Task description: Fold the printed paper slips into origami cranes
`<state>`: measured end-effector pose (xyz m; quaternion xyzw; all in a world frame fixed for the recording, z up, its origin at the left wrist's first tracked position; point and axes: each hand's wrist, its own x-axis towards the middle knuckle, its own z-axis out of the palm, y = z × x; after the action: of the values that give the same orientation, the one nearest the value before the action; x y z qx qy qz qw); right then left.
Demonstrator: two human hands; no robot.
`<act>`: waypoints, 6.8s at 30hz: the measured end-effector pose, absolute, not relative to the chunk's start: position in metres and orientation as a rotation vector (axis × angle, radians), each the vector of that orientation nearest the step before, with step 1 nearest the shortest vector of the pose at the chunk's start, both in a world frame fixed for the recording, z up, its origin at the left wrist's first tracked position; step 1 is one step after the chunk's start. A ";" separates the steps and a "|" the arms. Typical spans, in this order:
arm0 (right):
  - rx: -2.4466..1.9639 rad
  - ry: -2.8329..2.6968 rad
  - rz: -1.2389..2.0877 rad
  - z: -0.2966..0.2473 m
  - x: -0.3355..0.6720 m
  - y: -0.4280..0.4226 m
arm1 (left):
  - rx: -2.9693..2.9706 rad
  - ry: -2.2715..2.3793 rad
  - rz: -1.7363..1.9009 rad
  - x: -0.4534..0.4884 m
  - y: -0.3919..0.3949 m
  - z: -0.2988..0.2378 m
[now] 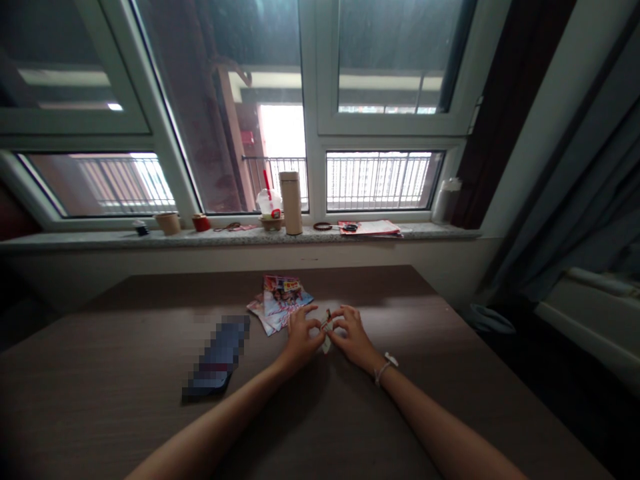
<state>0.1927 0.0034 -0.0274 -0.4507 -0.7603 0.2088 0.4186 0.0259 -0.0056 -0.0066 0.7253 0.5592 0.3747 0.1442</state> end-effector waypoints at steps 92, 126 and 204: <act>-1.442 -2.006 0.019 -0.026 0.199 -0.001 | 2.025 1.923 1.078 0.009 -0.001 -0.015; -1.518 -1.854 0.362 -0.024 0.194 0.003 | 2.099 1.877 0.755 0.020 0.003 -0.008; -1.520 -1.899 0.420 -0.026 0.198 0.009 | 2.139 1.821 0.703 0.015 0.001 -0.008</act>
<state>0.1984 0.0088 -0.0261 -0.5812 -0.7262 0.1608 0.3300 0.0154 0.0008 -0.0084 0.7330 0.6242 0.2410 0.1227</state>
